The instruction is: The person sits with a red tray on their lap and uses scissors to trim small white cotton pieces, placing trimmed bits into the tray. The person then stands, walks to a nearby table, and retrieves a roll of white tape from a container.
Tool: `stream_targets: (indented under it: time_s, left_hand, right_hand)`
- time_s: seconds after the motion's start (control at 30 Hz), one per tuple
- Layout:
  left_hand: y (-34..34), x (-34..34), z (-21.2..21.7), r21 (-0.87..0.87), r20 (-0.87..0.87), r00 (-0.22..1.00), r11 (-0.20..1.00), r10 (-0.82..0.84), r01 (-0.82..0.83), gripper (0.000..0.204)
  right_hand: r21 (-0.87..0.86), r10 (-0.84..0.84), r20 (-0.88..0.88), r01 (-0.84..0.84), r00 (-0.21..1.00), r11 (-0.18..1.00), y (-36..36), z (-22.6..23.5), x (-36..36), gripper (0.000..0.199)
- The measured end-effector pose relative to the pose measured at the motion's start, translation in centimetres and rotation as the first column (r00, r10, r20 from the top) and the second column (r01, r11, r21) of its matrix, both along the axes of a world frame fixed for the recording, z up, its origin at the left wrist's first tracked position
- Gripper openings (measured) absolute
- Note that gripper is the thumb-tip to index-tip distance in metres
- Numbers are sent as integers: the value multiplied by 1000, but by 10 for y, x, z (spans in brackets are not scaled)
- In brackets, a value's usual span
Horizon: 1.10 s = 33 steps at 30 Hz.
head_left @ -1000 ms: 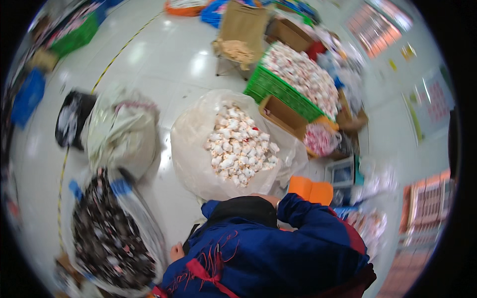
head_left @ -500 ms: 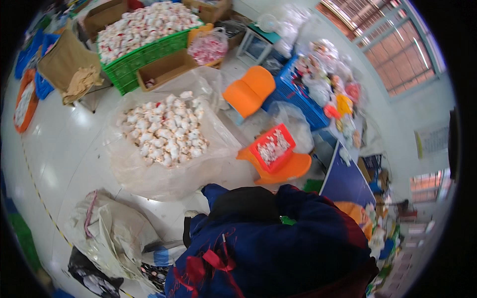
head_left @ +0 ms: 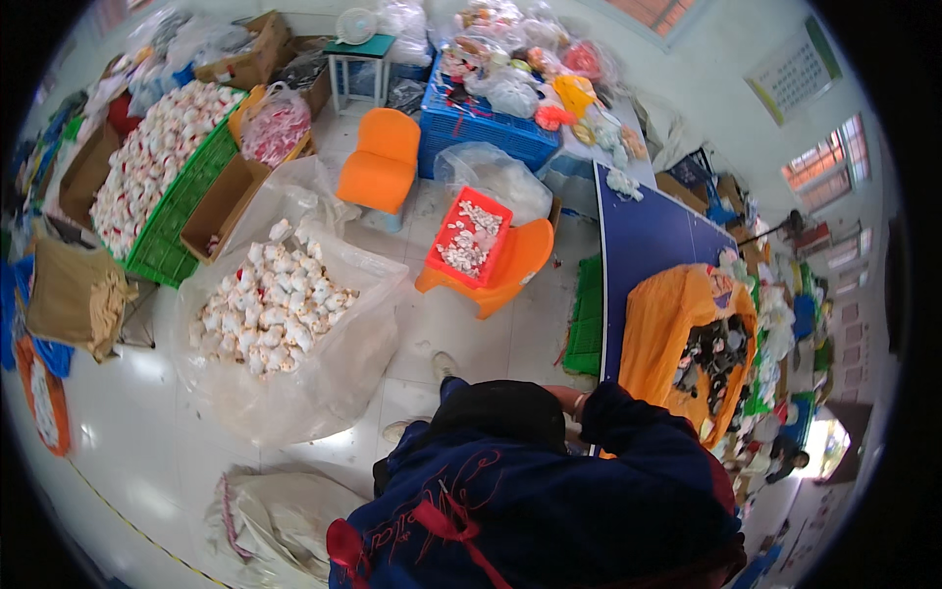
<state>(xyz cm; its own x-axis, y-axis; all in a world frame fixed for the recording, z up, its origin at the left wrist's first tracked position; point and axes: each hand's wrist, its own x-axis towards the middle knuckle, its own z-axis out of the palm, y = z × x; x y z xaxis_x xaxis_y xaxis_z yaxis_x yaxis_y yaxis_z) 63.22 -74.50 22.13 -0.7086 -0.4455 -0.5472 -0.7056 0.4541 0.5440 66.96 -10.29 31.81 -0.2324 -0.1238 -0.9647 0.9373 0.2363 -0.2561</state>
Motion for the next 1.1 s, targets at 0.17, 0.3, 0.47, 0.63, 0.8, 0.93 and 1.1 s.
stream_targets:
  time_s: [0.17, 0.3, 0.47, 0.63, 0.8, 0.93, 1.1]
  left_hand:
    - [83, -44, 21, 34, 41, 977, 977, -210, 209, 31]
    - [150, -62, 34, 84, 77, 920, 921, -386, 379, 30]
    - [181, -75, 46, 126, 125, 826, 835, -549, 536, 30]
    - [189, -84, 39, 160, 149, 770, 783, -621, 601, 30]
    - [191, -68, 24, 239, 153, 729, 741, -667, 628, 29]
    - [213, -61, 15, 321, 127, 694, 691, -709, 647, 29]
    - [223, -66, 13, 373, 80, 673, 648, -735, 664, 29]
  right_hand:
    - [-111, -73, -72, 65, 995, 992, -10, -42, 16, 47]
    - [-187, -135, -100, 115, 986, 976, -25, -71, 32, 46]
    - [-235, -231, -102, 202, 968, 951, -32, -86, 51, 45]
    - [-194, -308, -101, 285, 946, 939, -12, -75, 62, 45]
    - [-135, -353, -70, 342, 933, 930, 3, -51, 89, 44]
    - [-95, -367, -21, 363, 930, 927, 9, -30, 109, 44]
    - [-63, -342, -25, 340, 939, 938, 4, -24, 102, 43]
